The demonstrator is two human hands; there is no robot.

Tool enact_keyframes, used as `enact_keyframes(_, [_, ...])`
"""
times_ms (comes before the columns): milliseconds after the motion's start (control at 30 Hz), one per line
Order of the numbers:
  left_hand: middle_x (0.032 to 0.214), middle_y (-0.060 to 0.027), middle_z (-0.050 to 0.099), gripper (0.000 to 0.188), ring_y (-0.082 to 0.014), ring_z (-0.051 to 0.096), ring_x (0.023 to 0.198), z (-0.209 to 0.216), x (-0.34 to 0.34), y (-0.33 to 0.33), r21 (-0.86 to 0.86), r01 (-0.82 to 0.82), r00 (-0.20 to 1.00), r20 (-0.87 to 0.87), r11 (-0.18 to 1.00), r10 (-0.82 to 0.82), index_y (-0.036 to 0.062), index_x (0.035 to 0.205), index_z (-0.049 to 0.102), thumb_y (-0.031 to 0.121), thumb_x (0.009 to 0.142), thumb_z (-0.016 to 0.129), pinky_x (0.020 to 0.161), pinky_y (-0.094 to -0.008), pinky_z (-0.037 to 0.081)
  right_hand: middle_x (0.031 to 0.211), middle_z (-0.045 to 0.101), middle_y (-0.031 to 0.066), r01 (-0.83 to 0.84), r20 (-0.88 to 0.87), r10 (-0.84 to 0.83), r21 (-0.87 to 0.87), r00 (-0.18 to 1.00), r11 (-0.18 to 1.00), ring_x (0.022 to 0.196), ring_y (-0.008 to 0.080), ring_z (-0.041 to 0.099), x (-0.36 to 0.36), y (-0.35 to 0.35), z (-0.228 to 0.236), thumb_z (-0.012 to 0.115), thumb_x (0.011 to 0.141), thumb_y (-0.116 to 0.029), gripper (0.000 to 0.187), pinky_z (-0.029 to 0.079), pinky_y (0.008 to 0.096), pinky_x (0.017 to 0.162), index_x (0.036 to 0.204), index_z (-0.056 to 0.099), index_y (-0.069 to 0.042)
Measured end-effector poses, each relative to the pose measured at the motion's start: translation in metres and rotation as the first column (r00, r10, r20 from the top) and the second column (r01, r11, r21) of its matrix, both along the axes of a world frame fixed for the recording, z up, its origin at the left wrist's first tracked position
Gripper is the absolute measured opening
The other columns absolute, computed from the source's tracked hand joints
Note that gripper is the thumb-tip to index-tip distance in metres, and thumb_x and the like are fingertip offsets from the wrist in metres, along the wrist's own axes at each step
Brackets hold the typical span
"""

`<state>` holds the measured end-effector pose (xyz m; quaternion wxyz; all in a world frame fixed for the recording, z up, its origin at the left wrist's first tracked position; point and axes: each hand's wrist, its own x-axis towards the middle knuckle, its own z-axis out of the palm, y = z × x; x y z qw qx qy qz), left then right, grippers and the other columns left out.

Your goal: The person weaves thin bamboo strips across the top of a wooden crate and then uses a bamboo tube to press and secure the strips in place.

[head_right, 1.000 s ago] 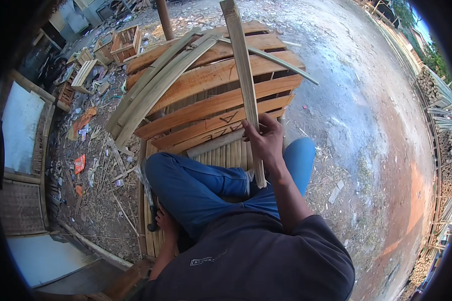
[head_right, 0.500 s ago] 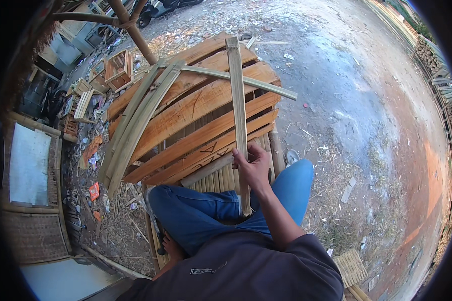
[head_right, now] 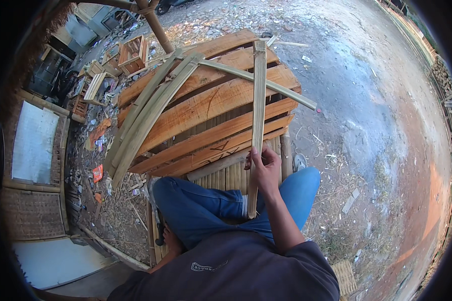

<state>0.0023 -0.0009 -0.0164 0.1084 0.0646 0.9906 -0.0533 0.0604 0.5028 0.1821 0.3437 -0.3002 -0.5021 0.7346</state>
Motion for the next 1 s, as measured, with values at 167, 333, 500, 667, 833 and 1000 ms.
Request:
enact_keyframes(167, [0.142, -0.0213, 0.049, 0.087, -0.0416, 0.052, 0.125, 0.007, -0.001, 0.005, 0.020, -0.064, 0.997, 0.041, 0.998, 0.063, -0.0021, 0.155, 0.029, 0.042, 0.092, 0.069, 0.093, -0.0557, 0.047, 0.076, 0.065, 0.0044, 0.009, 0.008, -0.009, -0.038, 1.000, 0.999, 0.065, 0.0118, 0.062, 0.002, 0.003, -0.005, 0.063, 0.105, -0.019, 0.025, 0.051, 0.0275, 0.063, 0.087, 0.064, -0.001])
enact_keyframes(333, [0.145, -0.0208, 0.048, 0.095, -0.0422, 0.050, 0.129, 0.025, -0.008, 0.014, 0.041, -0.121, 0.985, 0.128, 0.992, 0.115, -0.0022, 0.157, 0.026, 0.045, 0.089, 0.073, 0.095, -0.0576, 0.045, 0.075, 0.066, 0.0021, 0.014, 0.003, -0.014, -0.042, 1.000, 0.999, 0.064, 0.0092, 0.062, 0.004, 0.001, -0.007, 0.066, 0.104, -0.018, 0.020, 0.051, 0.0261, 0.063, 0.092, 0.064, -0.001])
enact_keyframes(500, [0.149, -0.0205, 0.045, 0.100, -0.0421, 0.047, 0.133, 0.025, -0.005, 0.017, 0.060, -0.180, 0.974, 0.147, 0.982, 0.170, -0.0019, 0.158, 0.023, 0.046, 0.088, 0.074, 0.097, -0.0585, 0.044, 0.075, 0.063, 0.0013, 0.012, 0.072, -0.014, 0.026, 0.997, 1.000, 0.066, 0.0086, 0.060, 0.003, -0.005, -0.010, 0.067, 0.103, -0.018, 0.017, 0.051, 0.0263, 0.063, 0.096, 0.063, -0.003])
enact_keyframes(667, [0.153, -0.0202, 0.042, 0.100, -0.0418, 0.044, 0.138, 0.020, -0.004, 0.015, 0.038, -0.217, 0.963, 0.169, 0.975, 0.208, -0.0011, 0.159, 0.022, 0.047, 0.088, 0.075, 0.101, -0.0598, 0.043, 0.075, 0.061, 0.0000, 0.013, 0.099, -0.017, 0.033, 0.995, 0.999, 0.065, 0.0076, 0.058, 0.010, -0.007, -0.008, 0.067, 0.103, -0.018, 0.017, 0.051, 0.0260, 0.062, 0.096, 0.063, -0.003])
enact_keyframes(833, [0.154, -0.0189, 0.042, 0.095, -0.0402, 0.044, 0.139, 0.019, -0.001, 0.016, 0.028, -0.185, 0.976, 0.126, 0.982, 0.180, 0.0007, 0.158, 0.026, 0.046, 0.089, 0.073, 0.100, -0.0600, 0.044, 0.073, 0.057, -0.0021, 0.035, 0.099, -0.034, -0.012, 0.994, 0.999, 0.063, 0.0063, 0.055, 0.019, -0.008, -0.009, 0.065, 0.104, -0.019, 0.018, 0.050, 0.0252, 0.061, 0.096, 0.063, -0.003])
enact_keyframes(1000, [0.153, -0.0172, 0.043, 0.087, -0.0387, 0.045, 0.138, 0.010, -0.002, 0.015, 0.042, -0.190, 0.979, 0.089, 0.981, 0.186, 0.0022, 0.157, 0.029, 0.046, 0.093, 0.068, 0.099, -0.0594, 0.046, 0.073, 0.057, -0.0020, 0.029, 0.080, -0.027, -0.019, 0.996, 0.999, 0.062, 0.0065, 0.054, 0.025, -0.004, -0.013, 0.060, 0.107, -0.024, 0.026, 0.049, 0.0254, 0.061, 0.109, 0.066, 0.001])
